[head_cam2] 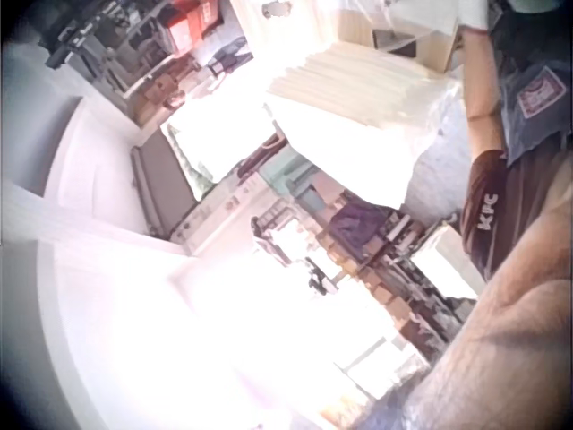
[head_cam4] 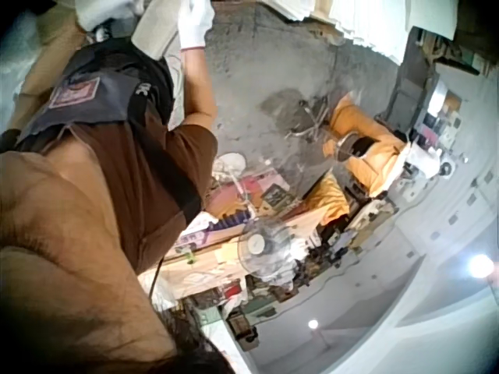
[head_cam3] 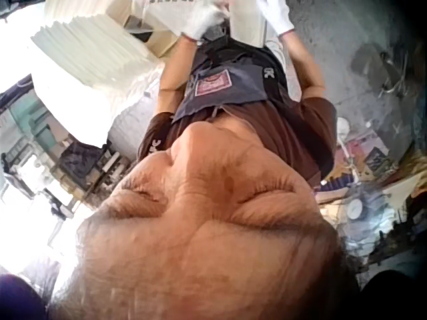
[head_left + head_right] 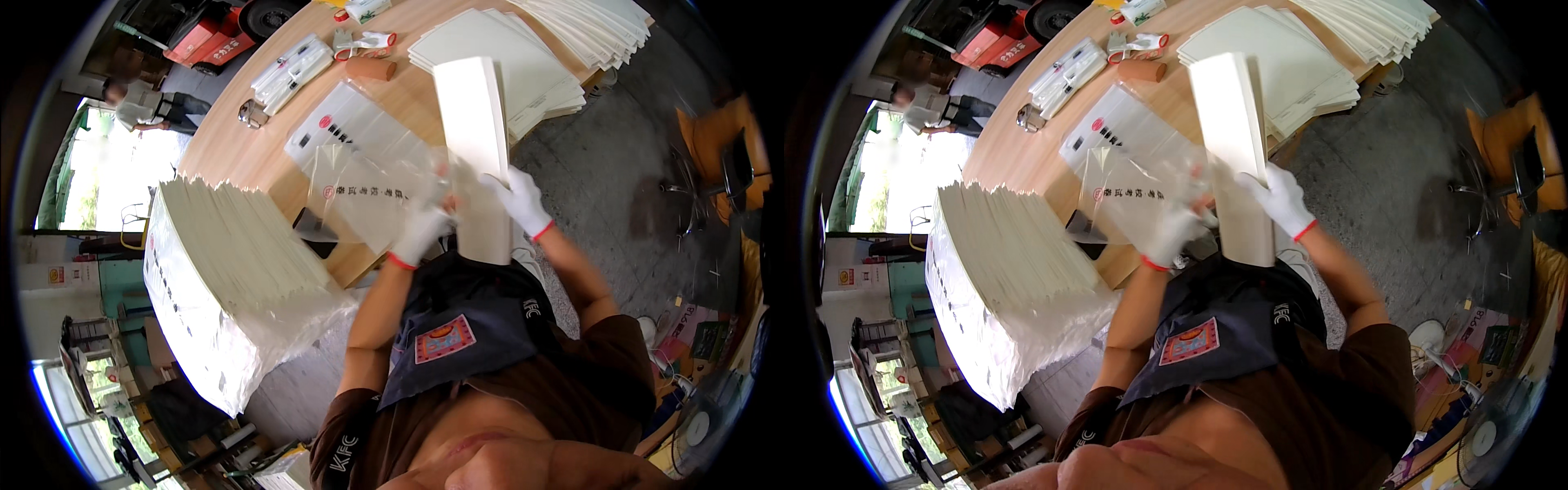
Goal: The person repeatedly picks up white paper documents from a stack, places them into clear plastic sleeves, and sets the sealed sleeves aside. The process is repeated continuously throughout the clip.
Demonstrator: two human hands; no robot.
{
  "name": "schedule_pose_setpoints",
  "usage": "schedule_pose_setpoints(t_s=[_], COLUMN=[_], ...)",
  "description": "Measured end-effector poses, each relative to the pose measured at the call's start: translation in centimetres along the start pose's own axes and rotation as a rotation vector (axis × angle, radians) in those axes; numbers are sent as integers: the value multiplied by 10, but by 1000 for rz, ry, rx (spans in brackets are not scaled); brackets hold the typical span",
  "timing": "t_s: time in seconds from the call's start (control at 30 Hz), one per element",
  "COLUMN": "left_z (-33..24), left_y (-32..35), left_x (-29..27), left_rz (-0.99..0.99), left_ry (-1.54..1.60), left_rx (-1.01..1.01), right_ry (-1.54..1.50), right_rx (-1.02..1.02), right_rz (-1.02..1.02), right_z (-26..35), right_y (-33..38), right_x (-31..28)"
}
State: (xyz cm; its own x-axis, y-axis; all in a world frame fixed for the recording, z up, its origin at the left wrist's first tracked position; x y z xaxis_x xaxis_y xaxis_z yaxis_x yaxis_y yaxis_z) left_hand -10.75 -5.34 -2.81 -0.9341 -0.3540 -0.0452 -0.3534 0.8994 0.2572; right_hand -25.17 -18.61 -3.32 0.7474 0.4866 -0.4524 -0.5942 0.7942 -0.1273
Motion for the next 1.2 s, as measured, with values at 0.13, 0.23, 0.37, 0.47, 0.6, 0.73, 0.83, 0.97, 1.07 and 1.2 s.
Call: schedule_pose_setpoints(t_s=[0.13,0.23,0.37,0.47,0.6,0.73,0.83,0.97,1.07,1.2], left_z=[-74,-100,-65,-16,7,-84,-97,-50,8,25], left_y=[25,47,66,102,117,66,52,45,53,104], left_x=[-97,-125,-63,-27,-11,-12,29,-17,-55,-21], left_rz=[-230,-181,44,-208,-218,-286,-195,-305,-324,-385], left_ry=[626,405,-137,-293,-779,-481,-614,-343,-501,-693], left_rx=[135,331,300,202,666,523,632,512,191,310], right_ry=[414,742,659,314,-462,687,647,421,281,648], right_rx=[-445,-720,-574,-238,3,-376,-334,-242,-760,-671], right_rz=[224,339,649,840,677,685,504,457,216,-18], right_z=[78,87,96,64,12,82,79,56,89,72], right_y=[9,11,0,-24,-39,-35,-21,10,65,51], right_x=[-29,5,46,59,101,122,140,132,93,67])
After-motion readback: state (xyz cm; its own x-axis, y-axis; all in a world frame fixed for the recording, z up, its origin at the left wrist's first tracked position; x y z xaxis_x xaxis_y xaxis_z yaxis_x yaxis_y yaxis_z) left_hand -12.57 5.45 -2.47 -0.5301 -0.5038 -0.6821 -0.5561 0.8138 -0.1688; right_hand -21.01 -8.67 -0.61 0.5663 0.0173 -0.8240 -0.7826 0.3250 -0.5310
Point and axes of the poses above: each hand's wrist, its own y-axis away from the middle knuckle, its own x-axis out of the palm, z = x × y, the point moved 5 cm from there along -y, towards the middle knuckle, and after that the axes turned 4 degrees about -z, right-handed, at the moved point
